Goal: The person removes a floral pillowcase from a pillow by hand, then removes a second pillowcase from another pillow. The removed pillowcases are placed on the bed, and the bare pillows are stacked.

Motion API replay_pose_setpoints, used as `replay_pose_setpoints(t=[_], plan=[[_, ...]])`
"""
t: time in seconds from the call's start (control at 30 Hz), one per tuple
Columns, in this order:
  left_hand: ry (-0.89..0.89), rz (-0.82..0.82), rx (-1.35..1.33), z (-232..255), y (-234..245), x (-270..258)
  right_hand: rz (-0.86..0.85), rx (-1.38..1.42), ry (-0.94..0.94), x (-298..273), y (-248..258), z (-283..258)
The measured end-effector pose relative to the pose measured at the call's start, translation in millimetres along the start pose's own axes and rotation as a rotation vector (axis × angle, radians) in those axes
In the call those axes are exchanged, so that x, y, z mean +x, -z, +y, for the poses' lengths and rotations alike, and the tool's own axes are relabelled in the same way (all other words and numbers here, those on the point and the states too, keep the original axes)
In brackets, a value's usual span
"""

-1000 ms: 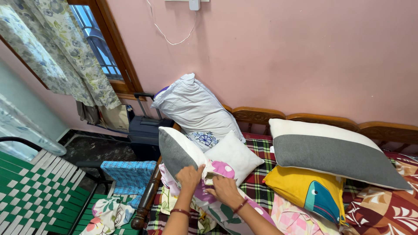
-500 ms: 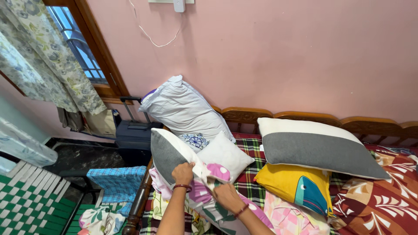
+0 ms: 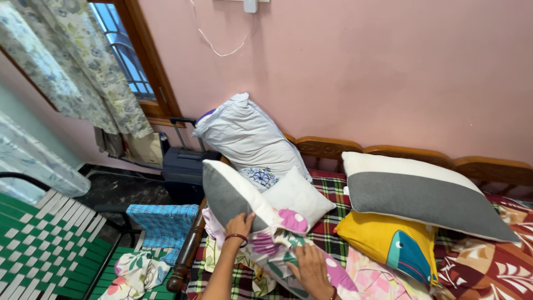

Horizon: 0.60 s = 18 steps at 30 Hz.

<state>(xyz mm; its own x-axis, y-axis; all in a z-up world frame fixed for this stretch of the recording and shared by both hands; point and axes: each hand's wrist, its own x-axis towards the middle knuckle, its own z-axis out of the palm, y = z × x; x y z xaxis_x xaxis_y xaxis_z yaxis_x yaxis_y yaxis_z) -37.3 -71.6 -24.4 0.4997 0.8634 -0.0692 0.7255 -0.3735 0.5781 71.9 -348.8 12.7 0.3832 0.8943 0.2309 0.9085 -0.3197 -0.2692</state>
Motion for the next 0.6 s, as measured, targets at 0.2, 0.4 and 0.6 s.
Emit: replay_pose_setpoints(t=[0.2,0.4,0.6], plan=[[-0.158,0.069,-0.197,13.1,-22.2,-13.4,0.052,-0.165,-0.257,16.8,-3.2,27.6],[-0.136,-0.02,-0.113,12.9,-25.8,-27.2,0.03,-0.257,-0.369,21.1,-3.8,71.6],[-0.03,-0.183,-0.047,-2.3,-25.0,-38.7,-0.236,0.085,-0.568,-20.0,-33.0,56.5]])
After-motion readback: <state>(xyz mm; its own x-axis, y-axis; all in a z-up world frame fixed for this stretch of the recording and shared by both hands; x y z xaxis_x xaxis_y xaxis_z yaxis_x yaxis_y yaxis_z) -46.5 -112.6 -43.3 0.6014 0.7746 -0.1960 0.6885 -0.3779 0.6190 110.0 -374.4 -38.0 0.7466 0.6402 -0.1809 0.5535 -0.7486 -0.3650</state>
